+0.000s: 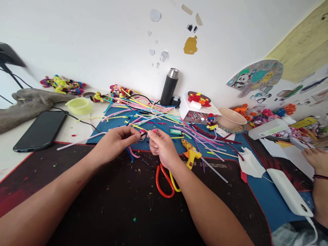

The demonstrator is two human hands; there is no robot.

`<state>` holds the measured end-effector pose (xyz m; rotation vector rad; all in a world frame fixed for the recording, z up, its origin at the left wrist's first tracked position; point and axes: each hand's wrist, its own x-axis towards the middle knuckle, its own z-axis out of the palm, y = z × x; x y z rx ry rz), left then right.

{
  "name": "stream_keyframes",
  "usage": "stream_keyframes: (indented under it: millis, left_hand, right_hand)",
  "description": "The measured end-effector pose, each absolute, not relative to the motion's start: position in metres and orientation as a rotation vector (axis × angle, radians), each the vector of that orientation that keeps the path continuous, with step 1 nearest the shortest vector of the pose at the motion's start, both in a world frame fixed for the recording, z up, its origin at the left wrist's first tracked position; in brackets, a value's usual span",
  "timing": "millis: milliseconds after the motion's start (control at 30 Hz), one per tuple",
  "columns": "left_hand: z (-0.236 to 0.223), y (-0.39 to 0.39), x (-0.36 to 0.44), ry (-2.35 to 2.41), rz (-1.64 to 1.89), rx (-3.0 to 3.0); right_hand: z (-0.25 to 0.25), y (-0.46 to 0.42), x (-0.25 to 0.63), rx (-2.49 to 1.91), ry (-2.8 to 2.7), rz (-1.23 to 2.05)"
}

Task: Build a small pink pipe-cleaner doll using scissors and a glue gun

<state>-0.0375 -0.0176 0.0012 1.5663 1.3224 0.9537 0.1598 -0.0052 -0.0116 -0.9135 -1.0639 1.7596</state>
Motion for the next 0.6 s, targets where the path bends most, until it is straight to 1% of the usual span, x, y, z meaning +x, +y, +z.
stream_keyframes:
  millis: [167,433,600]
  left_hand:
    - [0.0028,-0.0209,-0.0353,1.385,1.004,1.7]
    - [0.0015,-0.0254,-0.0311,1.406,1.068,2.096]
    - [0.002,-0.0259,-0.0321,1.399,1.088,2.181]
  right_hand:
    - [-0.0108,-0.0054,0.1601,-0.951,-1.067,1.753]
    - [-0.0132,-0.0055,0.1601,-0.944,-1.07,1.756]
    - [-0.012,-0.0062,0.1583,-0.938,-1.085,1.76]
